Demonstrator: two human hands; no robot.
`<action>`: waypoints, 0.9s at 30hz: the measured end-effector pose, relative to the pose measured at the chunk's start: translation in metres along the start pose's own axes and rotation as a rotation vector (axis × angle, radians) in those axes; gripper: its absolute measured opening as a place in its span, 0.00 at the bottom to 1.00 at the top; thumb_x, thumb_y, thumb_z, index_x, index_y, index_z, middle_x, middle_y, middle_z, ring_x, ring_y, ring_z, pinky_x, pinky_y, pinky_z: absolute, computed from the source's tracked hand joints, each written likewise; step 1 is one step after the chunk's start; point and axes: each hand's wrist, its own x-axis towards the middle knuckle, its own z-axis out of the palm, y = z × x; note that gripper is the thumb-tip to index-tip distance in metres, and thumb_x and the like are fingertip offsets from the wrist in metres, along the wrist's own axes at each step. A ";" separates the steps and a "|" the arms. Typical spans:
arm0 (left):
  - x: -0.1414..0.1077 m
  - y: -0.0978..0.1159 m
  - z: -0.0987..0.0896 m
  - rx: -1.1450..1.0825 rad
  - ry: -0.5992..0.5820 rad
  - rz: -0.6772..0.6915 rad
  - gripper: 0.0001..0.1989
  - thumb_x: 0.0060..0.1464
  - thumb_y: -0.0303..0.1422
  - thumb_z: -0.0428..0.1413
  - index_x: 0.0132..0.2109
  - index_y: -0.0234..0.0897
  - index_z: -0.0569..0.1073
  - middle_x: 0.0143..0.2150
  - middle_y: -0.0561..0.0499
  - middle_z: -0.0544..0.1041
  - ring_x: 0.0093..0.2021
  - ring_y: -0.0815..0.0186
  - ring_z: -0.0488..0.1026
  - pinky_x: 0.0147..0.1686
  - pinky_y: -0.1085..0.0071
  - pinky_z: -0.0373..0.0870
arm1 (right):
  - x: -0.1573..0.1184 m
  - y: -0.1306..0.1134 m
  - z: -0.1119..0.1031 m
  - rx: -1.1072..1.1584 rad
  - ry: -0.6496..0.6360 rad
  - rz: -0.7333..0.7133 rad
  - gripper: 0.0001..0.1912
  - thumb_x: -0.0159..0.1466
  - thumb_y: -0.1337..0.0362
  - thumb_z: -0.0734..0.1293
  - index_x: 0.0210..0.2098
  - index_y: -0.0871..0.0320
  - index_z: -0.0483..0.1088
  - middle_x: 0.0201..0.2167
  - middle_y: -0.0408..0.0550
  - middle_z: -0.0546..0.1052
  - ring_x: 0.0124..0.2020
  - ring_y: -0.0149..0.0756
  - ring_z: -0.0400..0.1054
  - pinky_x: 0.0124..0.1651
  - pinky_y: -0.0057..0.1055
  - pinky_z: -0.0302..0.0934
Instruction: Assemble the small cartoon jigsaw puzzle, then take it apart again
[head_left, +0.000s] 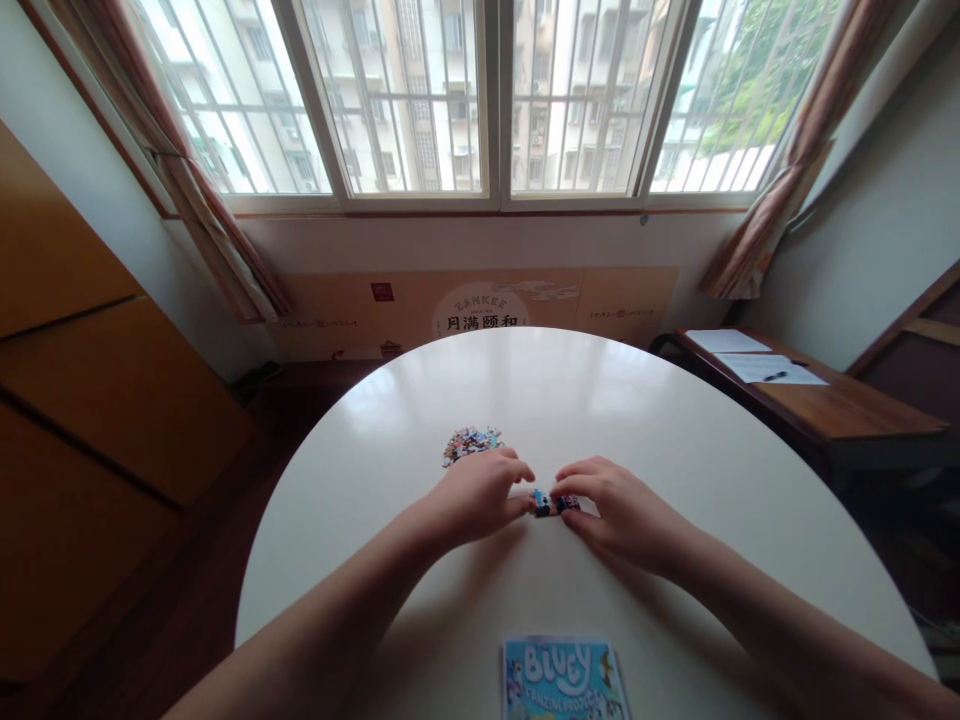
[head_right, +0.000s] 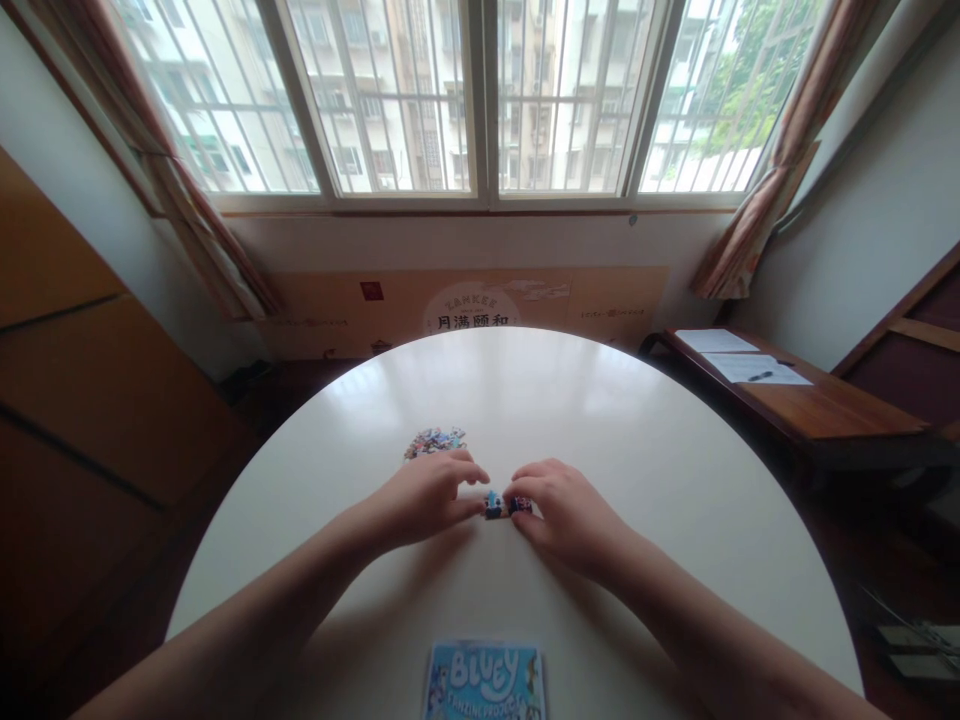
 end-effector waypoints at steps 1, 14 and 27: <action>0.000 0.002 0.002 -0.004 -0.010 -0.005 0.13 0.56 0.38 0.60 0.48 0.41 0.80 0.47 0.47 0.78 0.43 0.57 0.76 0.43 0.65 0.70 | 0.001 0.000 0.001 0.003 0.002 -0.003 0.11 0.62 0.67 0.67 0.42 0.50 0.78 0.46 0.44 0.76 0.49 0.38 0.68 0.56 0.38 0.62; 0.008 0.006 0.015 -0.138 0.006 -0.118 0.09 0.50 0.33 0.61 0.40 0.42 0.82 0.40 0.49 0.78 0.40 0.60 0.75 0.43 0.67 0.69 | 0.002 -0.004 0.008 0.110 0.004 0.005 0.09 0.63 0.69 0.68 0.39 0.50 0.79 0.41 0.41 0.77 0.44 0.32 0.67 0.50 0.30 0.62; 0.006 0.008 0.013 -0.155 -0.011 -0.158 0.09 0.48 0.33 0.63 0.40 0.42 0.81 0.40 0.49 0.76 0.40 0.59 0.74 0.42 0.67 0.68 | 0.001 0.000 0.008 0.040 0.023 0.112 0.14 0.59 0.67 0.69 0.46 0.56 0.73 0.43 0.46 0.75 0.45 0.36 0.67 0.49 0.33 0.62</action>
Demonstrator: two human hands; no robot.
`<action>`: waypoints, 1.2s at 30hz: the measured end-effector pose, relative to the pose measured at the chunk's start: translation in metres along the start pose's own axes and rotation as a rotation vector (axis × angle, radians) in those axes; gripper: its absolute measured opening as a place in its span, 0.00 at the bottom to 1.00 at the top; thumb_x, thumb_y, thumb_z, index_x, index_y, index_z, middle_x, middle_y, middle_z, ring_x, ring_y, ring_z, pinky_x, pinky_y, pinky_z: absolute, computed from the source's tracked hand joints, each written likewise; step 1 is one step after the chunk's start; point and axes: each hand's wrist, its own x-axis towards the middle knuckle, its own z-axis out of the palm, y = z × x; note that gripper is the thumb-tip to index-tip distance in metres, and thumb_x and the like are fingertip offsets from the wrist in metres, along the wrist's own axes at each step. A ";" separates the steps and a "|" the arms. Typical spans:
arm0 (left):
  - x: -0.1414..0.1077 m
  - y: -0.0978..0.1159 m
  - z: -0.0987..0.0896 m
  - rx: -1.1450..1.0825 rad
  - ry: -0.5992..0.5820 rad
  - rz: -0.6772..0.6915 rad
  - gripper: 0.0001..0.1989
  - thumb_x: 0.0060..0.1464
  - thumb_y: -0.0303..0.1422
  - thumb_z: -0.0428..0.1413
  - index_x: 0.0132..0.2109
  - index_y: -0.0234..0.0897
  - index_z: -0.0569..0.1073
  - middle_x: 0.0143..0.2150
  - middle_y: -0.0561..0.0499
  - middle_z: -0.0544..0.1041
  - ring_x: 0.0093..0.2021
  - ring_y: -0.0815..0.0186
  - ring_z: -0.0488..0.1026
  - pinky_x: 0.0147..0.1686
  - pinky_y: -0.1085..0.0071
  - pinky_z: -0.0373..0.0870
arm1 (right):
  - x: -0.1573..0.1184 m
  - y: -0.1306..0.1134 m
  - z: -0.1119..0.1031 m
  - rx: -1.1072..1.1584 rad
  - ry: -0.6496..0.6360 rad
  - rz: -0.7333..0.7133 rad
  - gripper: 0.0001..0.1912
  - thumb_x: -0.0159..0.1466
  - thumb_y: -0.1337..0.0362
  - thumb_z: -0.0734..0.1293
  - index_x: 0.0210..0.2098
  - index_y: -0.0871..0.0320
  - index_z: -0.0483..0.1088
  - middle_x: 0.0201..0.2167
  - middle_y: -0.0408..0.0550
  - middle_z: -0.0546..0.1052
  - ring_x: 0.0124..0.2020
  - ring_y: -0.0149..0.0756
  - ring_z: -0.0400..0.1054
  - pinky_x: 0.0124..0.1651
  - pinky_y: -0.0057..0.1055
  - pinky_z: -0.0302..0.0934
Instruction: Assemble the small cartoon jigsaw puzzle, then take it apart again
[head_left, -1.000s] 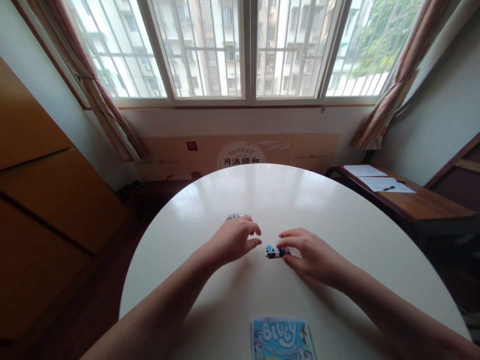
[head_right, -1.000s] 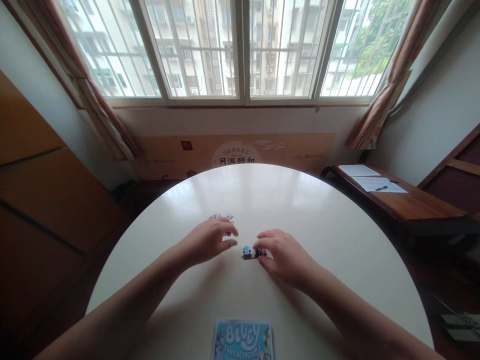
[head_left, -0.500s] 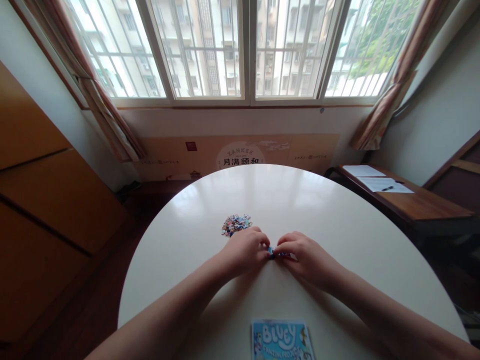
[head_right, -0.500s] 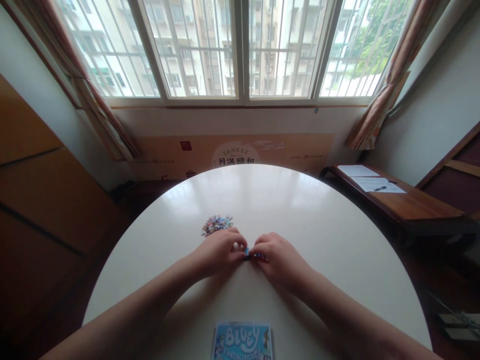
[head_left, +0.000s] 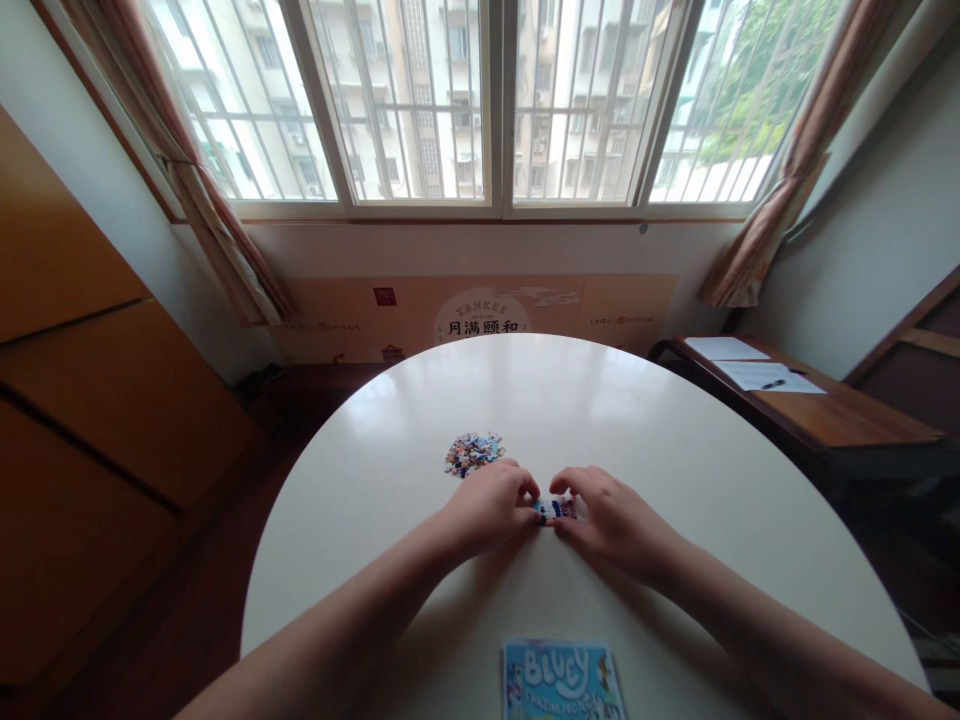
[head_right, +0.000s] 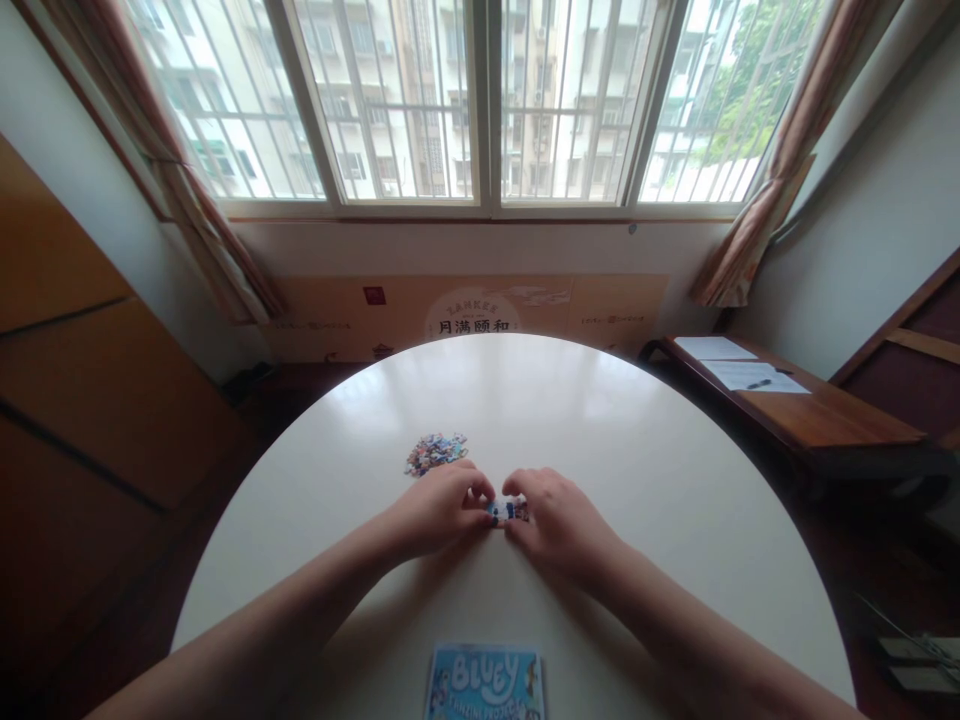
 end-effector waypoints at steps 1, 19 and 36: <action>0.000 0.000 0.000 0.002 -0.005 -0.011 0.09 0.48 0.33 0.63 0.39 0.42 0.81 0.40 0.49 0.76 0.40 0.59 0.74 0.42 0.68 0.68 | 0.000 0.002 -0.002 -0.019 -0.006 0.015 0.15 0.59 0.66 0.70 0.47 0.56 0.72 0.43 0.47 0.74 0.45 0.37 0.67 0.50 0.34 0.62; 0.005 -0.003 -0.005 -0.195 -0.008 -0.043 0.04 0.48 0.28 0.60 0.34 0.39 0.79 0.33 0.53 0.80 0.34 0.64 0.75 0.35 0.71 0.68 | 0.000 0.003 -0.013 -0.076 -0.063 0.000 0.12 0.63 0.61 0.67 0.45 0.52 0.79 0.43 0.49 0.74 0.46 0.40 0.66 0.53 0.37 0.60; 0.008 -0.077 -0.067 -0.281 0.207 -0.340 0.10 0.44 0.35 0.60 0.35 0.36 0.76 0.32 0.49 0.80 0.32 0.61 0.76 0.31 0.69 0.69 | 0.000 0.000 -0.016 0.002 -0.102 0.028 0.10 0.61 0.62 0.68 0.40 0.54 0.78 0.45 0.50 0.74 0.47 0.40 0.67 0.55 0.36 0.60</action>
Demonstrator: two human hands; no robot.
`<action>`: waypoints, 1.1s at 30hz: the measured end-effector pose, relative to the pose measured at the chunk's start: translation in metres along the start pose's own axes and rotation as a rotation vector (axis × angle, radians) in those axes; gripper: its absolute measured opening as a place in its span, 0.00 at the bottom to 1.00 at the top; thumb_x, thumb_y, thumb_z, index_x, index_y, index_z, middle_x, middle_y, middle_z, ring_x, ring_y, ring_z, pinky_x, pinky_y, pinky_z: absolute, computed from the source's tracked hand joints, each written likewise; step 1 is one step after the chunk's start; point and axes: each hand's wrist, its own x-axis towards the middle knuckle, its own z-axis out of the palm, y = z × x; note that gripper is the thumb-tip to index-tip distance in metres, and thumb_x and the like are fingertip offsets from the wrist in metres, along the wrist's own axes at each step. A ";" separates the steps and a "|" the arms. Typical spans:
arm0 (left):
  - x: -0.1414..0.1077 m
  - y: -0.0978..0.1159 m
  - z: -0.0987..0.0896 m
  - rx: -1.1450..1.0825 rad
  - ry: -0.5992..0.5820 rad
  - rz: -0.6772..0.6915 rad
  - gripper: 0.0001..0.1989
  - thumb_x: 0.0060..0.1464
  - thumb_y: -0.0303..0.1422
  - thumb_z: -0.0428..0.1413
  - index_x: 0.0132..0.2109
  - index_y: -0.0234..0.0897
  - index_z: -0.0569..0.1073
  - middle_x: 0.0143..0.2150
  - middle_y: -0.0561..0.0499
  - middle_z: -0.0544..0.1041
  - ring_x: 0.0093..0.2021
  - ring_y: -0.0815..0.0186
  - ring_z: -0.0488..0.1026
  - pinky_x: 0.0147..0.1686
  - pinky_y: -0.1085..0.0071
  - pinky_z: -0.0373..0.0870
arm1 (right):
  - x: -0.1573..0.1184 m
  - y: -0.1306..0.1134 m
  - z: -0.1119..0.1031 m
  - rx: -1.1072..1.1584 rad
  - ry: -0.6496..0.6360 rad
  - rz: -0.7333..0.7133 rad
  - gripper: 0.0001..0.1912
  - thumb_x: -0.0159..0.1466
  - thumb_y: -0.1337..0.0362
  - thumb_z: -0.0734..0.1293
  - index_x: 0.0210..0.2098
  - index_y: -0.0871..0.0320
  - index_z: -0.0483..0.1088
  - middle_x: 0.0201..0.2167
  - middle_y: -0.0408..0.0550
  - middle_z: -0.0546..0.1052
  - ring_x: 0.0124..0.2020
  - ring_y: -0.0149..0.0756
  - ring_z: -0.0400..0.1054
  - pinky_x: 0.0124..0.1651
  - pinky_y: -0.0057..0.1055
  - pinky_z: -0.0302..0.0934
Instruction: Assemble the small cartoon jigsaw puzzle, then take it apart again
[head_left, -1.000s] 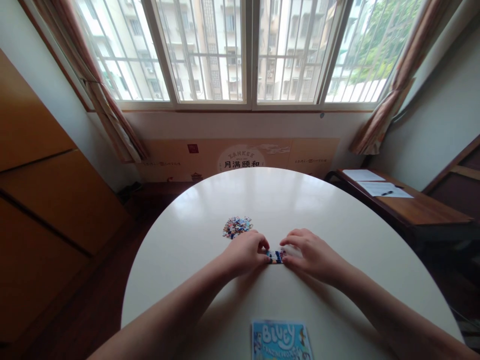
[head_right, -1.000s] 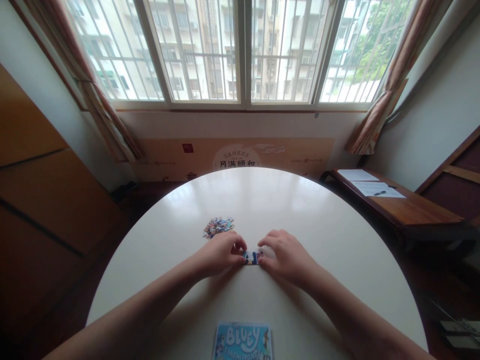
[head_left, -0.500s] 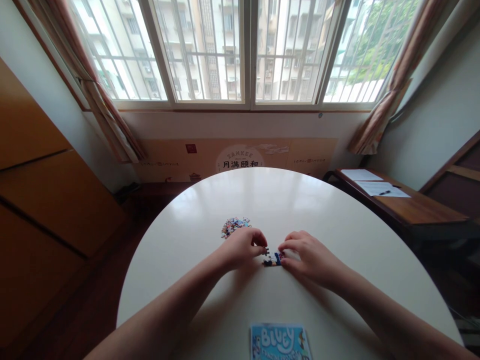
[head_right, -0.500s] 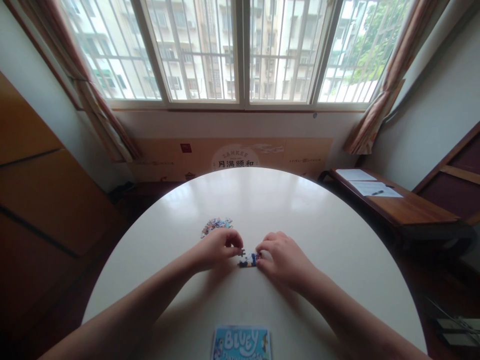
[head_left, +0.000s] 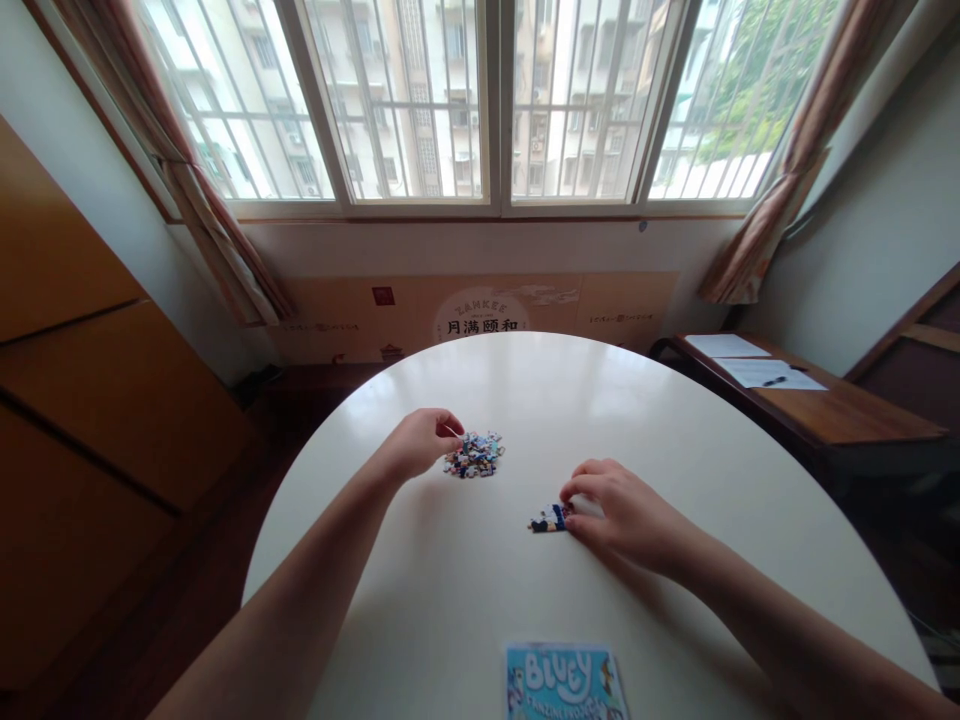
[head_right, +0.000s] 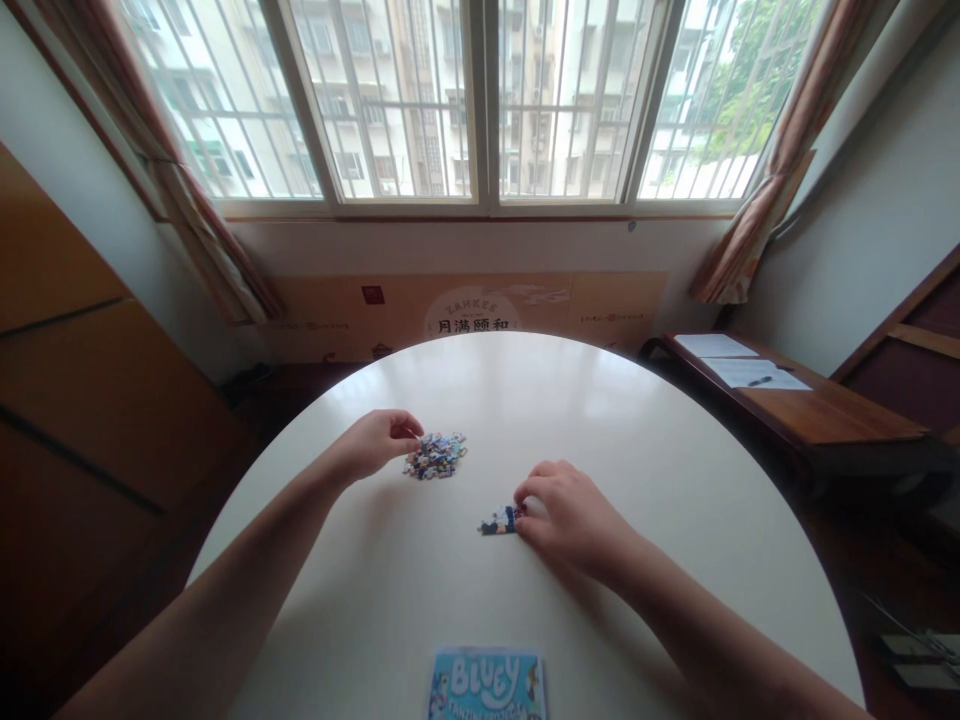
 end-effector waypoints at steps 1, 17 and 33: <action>0.000 0.000 0.002 0.010 -0.012 -0.001 0.09 0.44 0.34 0.60 0.35 0.36 0.76 0.32 0.49 0.80 0.33 0.60 0.76 0.32 0.69 0.69 | 0.000 0.000 0.000 0.002 0.000 0.001 0.10 0.61 0.62 0.67 0.40 0.54 0.78 0.45 0.50 0.74 0.47 0.40 0.67 0.55 0.36 0.60; -0.034 0.040 0.038 0.304 -0.025 0.473 0.03 0.54 0.31 0.59 0.37 0.41 0.79 0.36 0.52 0.78 0.36 0.63 0.73 0.37 0.70 0.66 | -0.001 -0.001 0.002 -0.010 0.036 0.027 0.08 0.59 0.64 0.69 0.40 0.55 0.74 0.40 0.47 0.74 0.45 0.38 0.65 0.50 0.34 0.58; -0.042 0.041 0.083 0.265 -0.222 0.562 0.09 0.51 0.30 0.61 0.40 0.45 0.80 0.40 0.52 0.76 0.39 0.63 0.74 0.40 0.71 0.68 | 0.000 -0.006 0.002 0.070 0.039 0.034 0.05 0.57 0.69 0.67 0.32 0.54 0.75 0.33 0.41 0.77 0.39 0.34 0.67 0.44 0.30 0.58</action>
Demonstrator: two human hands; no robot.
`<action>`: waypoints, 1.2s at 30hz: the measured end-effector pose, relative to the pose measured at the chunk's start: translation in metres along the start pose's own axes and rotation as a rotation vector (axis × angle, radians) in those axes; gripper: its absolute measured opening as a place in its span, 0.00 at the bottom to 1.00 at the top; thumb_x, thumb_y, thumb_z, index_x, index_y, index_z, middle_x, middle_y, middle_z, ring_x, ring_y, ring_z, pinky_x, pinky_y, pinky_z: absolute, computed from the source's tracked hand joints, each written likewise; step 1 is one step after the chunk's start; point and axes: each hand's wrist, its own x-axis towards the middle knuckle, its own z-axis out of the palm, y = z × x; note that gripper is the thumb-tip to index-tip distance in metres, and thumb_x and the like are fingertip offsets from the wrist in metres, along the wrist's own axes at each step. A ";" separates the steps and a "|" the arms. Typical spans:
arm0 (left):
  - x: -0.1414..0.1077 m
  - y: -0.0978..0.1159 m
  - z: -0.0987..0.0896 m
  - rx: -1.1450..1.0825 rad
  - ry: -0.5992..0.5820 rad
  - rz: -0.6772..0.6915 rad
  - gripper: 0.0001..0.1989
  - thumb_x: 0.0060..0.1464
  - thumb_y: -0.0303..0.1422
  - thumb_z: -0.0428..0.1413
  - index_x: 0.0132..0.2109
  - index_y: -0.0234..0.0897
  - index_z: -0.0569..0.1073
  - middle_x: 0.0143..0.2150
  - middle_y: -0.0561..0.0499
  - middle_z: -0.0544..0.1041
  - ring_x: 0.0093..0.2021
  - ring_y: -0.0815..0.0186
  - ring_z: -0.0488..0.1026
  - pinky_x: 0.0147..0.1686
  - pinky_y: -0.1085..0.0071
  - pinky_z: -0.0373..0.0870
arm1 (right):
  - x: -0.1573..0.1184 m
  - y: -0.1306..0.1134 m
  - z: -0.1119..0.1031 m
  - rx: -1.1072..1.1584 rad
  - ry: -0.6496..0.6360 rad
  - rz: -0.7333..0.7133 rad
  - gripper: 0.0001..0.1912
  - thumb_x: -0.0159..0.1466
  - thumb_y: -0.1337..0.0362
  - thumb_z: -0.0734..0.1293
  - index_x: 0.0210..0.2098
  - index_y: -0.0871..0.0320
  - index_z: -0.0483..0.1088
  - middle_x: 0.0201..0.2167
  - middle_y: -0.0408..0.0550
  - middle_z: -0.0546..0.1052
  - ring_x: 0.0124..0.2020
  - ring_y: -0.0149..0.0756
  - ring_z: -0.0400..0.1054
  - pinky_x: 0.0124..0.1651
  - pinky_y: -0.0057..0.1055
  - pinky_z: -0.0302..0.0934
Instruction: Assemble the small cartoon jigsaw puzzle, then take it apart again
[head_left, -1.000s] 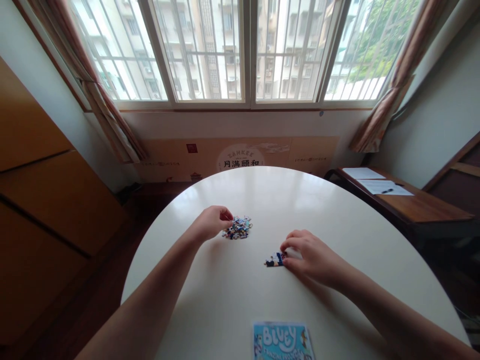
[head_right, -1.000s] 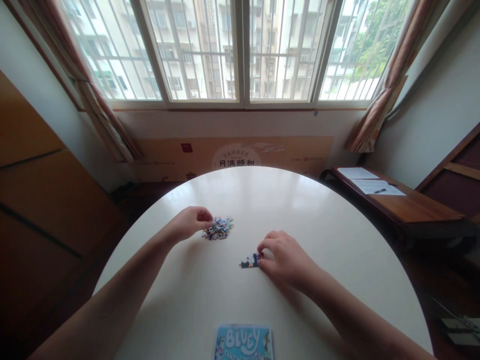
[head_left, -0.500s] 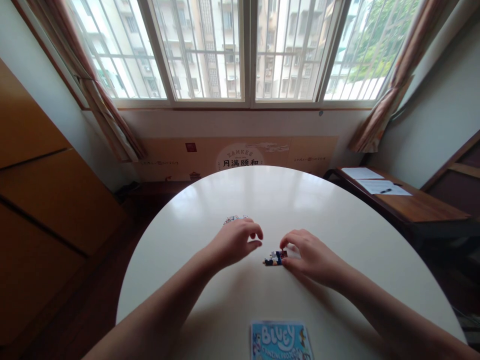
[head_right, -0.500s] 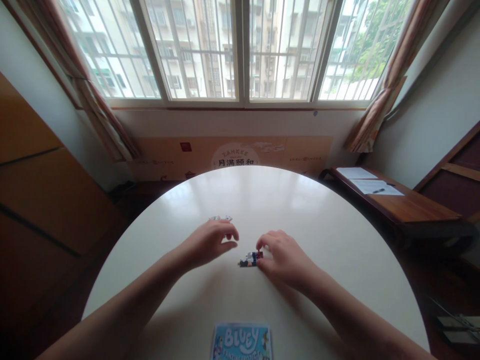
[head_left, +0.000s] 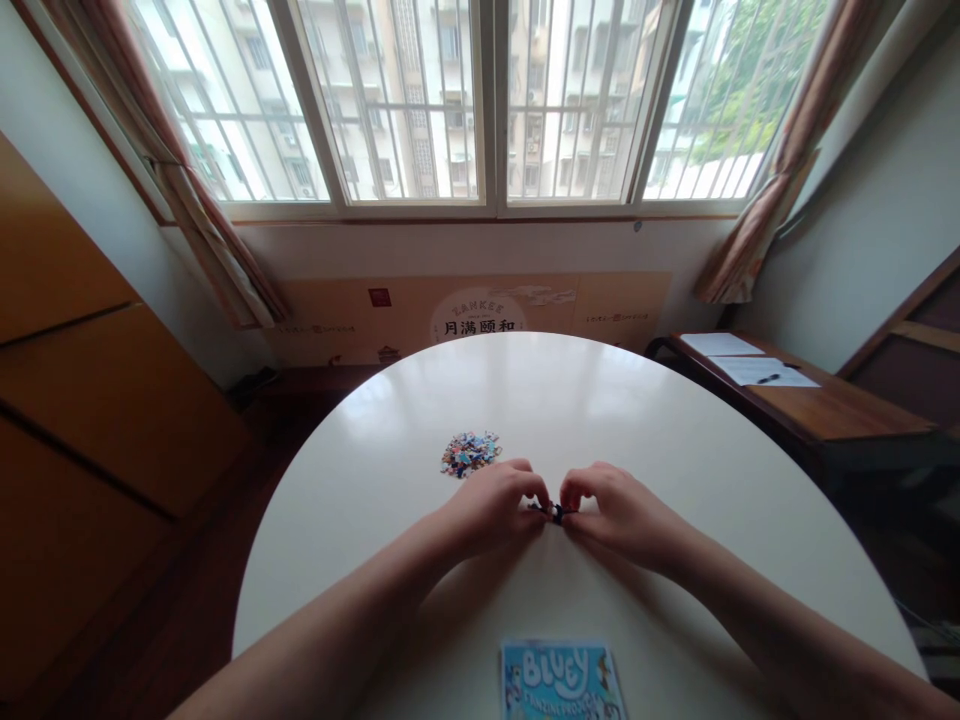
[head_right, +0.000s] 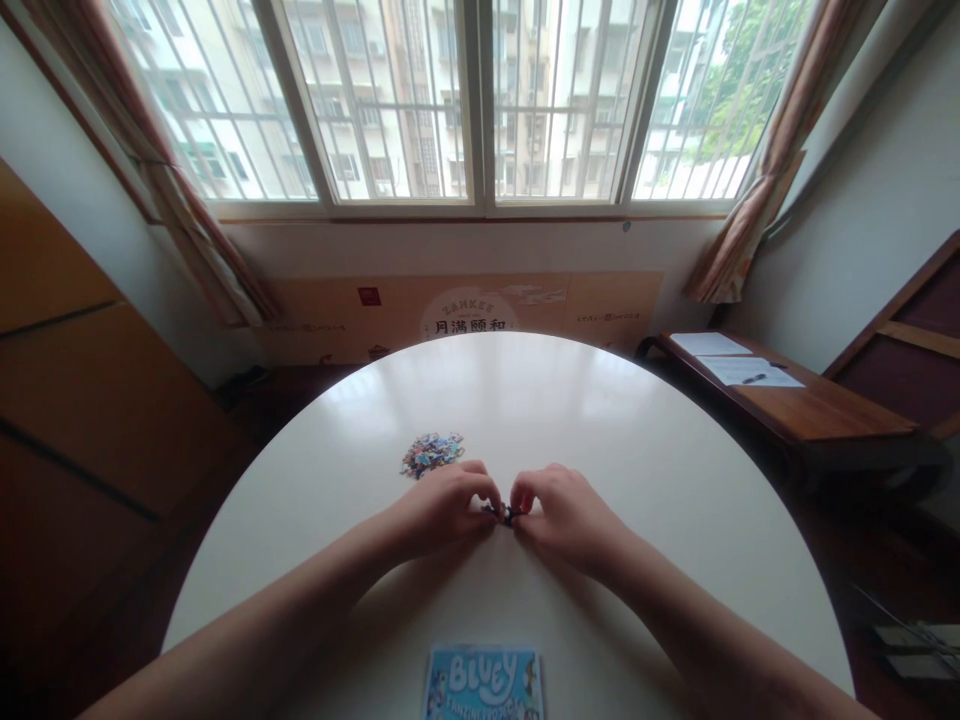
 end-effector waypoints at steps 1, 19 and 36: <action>0.000 0.000 -0.001 0.008 0.007 -0.007 0.09 0.50 0.30 0.62 0.41 0.44 0.80 0.41 0.52 0.76 0.40 0.62 0.74 0.40 0.70 0.68 | 0.000 0.001 0.000 0.014 0.002 -0.008 0.06 0.58 0.69 0.67 0.32 0.54 0.75 0.33 0.40 0.77 0.39 0.34 0.67 0.45 0.30 0.58; -0.001 -0.021 -0.037 -0.105 0.198 -0.092 0.09 0.58 0.34 0.56 0.36 0.38 0.80 0.39 0.48 0.78 0.35 0.64 0.74 0.39 0.70 0.68 | 0.000 0.004 -0.002 0.199 0.145 -0.076 0.07 0.62 0.64 0.68 0.38 0.54 0.79 0.36 0.42 0.79 0.38 0.31 0.74 0.45 0.26 0.67; -0.010 -0.059 -0.070 0.000 0.071 -0.567 0.09 0.49 0.38 0.58 0.33 0.38 0.79 0.32 0.51 0.80 0.33 0.61 0.75 0.31 0.70 0.64 | 0.001 0.009 0.004 0.216 0.130 -0.063 0.08 0.61 0.65 0.68 0.38 0.53 0.79 0.36 0.42 0.79 0.37 0.31 0.74 0.43 0.27 0.68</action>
